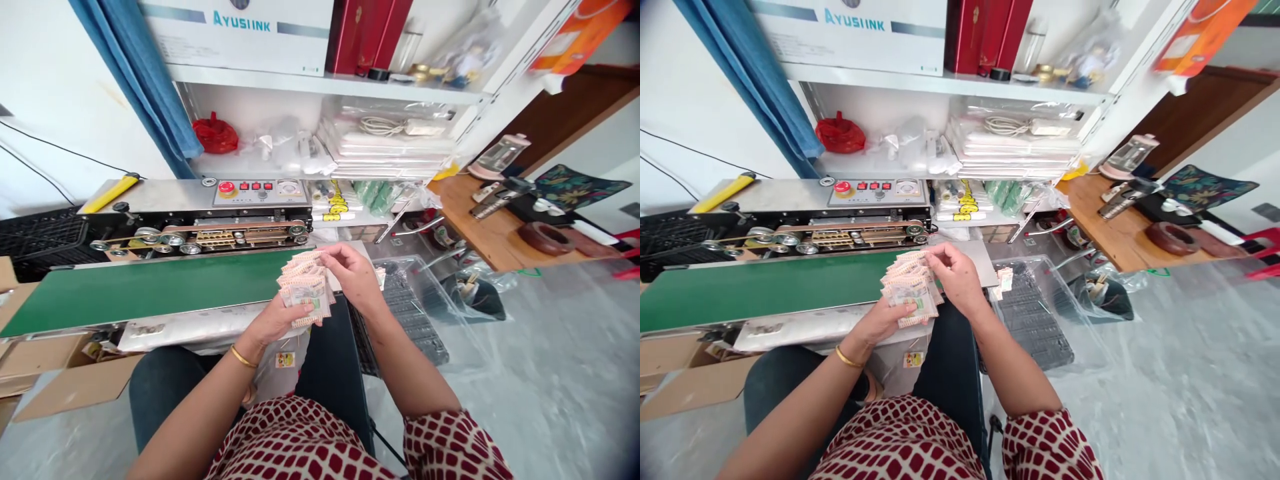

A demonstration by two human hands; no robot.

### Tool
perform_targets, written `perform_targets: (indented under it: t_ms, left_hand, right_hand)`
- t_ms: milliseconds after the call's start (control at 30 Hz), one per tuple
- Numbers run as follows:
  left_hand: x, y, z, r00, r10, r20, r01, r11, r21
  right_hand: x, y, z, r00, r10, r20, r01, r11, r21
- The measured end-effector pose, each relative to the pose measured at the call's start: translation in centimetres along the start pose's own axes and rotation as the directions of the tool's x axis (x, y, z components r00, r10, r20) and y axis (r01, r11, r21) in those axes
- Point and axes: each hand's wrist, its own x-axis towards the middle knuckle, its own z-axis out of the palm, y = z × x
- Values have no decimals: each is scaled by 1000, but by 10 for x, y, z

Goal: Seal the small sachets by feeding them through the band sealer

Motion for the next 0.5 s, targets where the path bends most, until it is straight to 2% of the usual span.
perform_targets:
  t_ms: [100,167,233,300,333,400,500]
  left_hand:
    - [-6,2,-1,999,8,-33,-10,997,-76]
    - [-9,4,-2,998,15,-65,-22,994,-107]
    - [-12,4,-4,995,21,-97,-33,991,-128]
    - [-13,4,-7,991,16,-133,-36,988,-149]
    - [-14,3,-9,989,12,-150,-36,987,-159]
    - [-17,2,-14,984,4,-176,-35,984,-174]
    - [-23,0,-23,982,-1,-187,-32,984,-173]
  right_hand:
    - [3,1,6,990,-3,-141,11,998,60]
    - [4,2,10,988,17,-157,3,992,126]
    - [3,6,15,998,56,-13,-53,981,185]
    - [1,11,19,980,102,170,-137,969,207]
    - [0,14,19,970,124,208,-170,960,222]
    - [-1,22,18,976,160,149,-200,928,315]
    - [2,35,7,978,207,38,-196,828,525]
